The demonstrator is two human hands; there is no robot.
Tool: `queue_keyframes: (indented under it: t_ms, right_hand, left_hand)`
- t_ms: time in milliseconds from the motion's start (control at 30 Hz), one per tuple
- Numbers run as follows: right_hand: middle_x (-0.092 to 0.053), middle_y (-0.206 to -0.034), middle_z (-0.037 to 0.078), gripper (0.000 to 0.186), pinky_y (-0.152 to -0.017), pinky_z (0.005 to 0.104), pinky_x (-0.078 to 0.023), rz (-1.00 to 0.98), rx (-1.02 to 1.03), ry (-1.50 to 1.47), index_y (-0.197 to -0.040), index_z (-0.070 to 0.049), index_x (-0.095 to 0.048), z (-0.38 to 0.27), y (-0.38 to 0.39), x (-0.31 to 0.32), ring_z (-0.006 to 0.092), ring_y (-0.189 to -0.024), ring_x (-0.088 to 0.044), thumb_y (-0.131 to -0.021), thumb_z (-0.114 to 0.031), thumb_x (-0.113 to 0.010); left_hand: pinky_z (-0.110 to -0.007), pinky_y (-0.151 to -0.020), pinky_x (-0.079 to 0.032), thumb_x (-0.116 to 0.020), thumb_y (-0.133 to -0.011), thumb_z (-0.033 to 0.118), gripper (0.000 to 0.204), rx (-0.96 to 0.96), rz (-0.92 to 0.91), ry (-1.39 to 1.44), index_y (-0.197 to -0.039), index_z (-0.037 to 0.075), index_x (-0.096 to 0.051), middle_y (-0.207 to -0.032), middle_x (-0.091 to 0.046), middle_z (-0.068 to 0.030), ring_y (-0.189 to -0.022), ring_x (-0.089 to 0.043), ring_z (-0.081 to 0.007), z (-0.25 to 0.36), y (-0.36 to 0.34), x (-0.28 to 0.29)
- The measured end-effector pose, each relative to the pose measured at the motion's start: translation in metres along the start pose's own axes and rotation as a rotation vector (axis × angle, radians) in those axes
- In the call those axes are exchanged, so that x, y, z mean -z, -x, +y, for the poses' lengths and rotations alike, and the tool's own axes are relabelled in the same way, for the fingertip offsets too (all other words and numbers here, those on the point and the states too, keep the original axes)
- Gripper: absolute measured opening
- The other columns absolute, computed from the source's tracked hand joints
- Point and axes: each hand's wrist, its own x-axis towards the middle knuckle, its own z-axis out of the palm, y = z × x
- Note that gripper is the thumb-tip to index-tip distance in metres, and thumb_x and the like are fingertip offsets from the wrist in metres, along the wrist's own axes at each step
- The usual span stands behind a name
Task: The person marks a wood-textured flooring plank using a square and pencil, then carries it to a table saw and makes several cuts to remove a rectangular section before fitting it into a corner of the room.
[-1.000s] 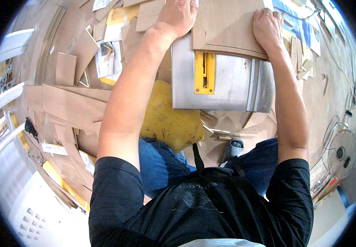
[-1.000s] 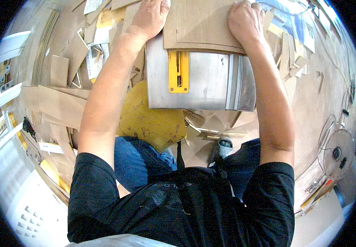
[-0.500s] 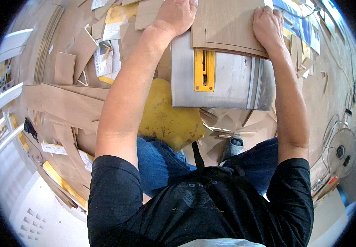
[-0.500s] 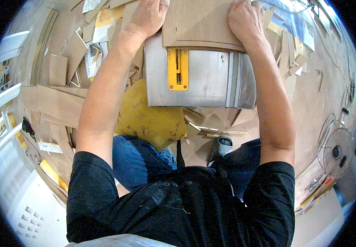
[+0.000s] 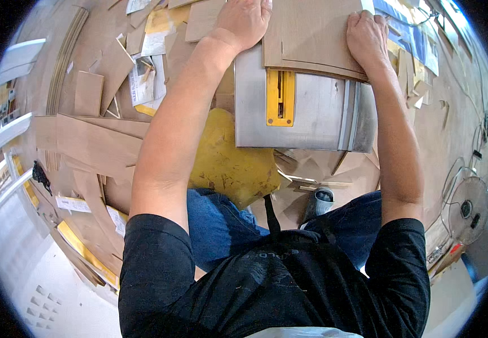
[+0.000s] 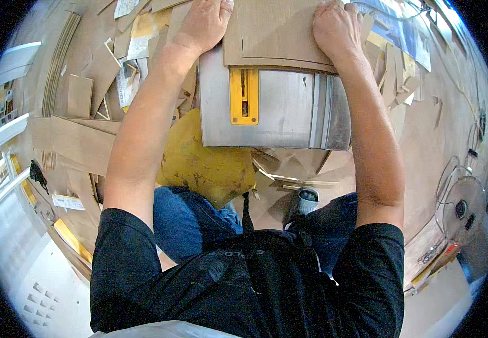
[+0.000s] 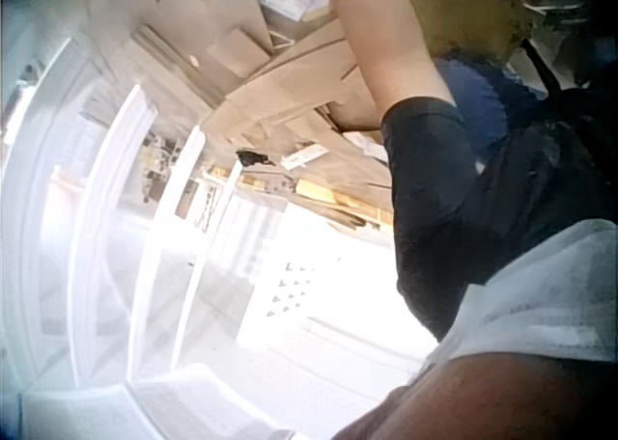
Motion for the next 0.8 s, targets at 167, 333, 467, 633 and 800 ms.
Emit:
queue_keyframes:
  t_ms: [167,333,467,633,800]
  right_hand:
    - [-0.063,-0.12,0.033,0.053,-0.109,0.0556,-0.036,0.017,0.055,0.043,-0.119,0.008,-0.062,0.0081,-0.0019,-0.0061,0.0477,-0.119,-0.053,-0.105,-0.037,-0.037]
    - [-0.065,-0.118,0.032,0.05,-0.107,0.0546,-0.037,0.001,0.095,0.028,-0.114,0.006,-0.063,0.0068,-0.0029,-0.0033,0.0472,-0.117,-0.053,-0.104,-0.036,-0.038]
    - [-0.064,-0.119,0.032,0.051,-0.108,0.054,-0.036,-0.015,0.058,0.033,-0.116,0.006,-0.063,0.0069,-0.0041,-0.0051,0.047,-0.119,-0.053,-0.105,-0.037,-0.037]
    - [-0.063,-0.123,0.032,0.053,-0.109,0.0543,-0.035,-0.012,0.018,0.002,-0.12,0.006,-0.062,0.0063,-0.0023,-0.0041,0.0474,-0.122,-0.051,-0.105,-0.038,-0.038]
    - [-0.062,-0.123,0.033,0.053,-0.109,0.0551,-0.035,-0.012,0.045,-0.003,-0.122,0.006,-0.061,0.0079,-0.0026,-0.0032,0.0483,-0.123,-0.05,-0.105,-0.039,-0.038]
  left_hand:
    - [-0.044,-0.124,-0.026,-0.04,-0.105,0.024,0.057,0.037,-0.044,-0.011,-0.147,-0.014,-0.036,-0.152,-0.04,-0.0332,-0.145,-0.036,-0.0431,0.0048,-0.0018,0.0022]
    - [-0.045,-0.124,-0.028,-0.042,-0.104,0.021,0.055,-0.019,0.002,0.0,-0.146,-0.015,-0.039,-0.15,-0.042,-0.0335,-0.144,-0.038,-0.0437,0.0006,-0.0002,0.0011]
    - [-0.044,-0.125,-0.027,-0.04,-0.105,0.022,0.055,0.014,-0.015,-0.003,-0.146,-0.015,-0.038,-0.151,-0.042,-0.0333,-0.145,-0.037,-0.043,0.0027,-0.0009,0.0016]
    - [-0.044,-0.125,-0.026,-0.039,-0.105,0.023,0.055,0.02,-0.026,-0.009,-0.147,-0.015,-0.037,-0.152,-0.04,-0.033,-0.145,-0.036,-0.0424,0.0039,-0.0022,0.002]
    - [-0.044,-0.125,-0.026,-0.039,-0.106,0.023,0.056,0.027,-0.029,0.005,-0.147,-0.014,-0.037,-0.152,-0.04,-0.0329,-0.146,-0.035,-0.0422,0.004,-0.0025,0.0018]
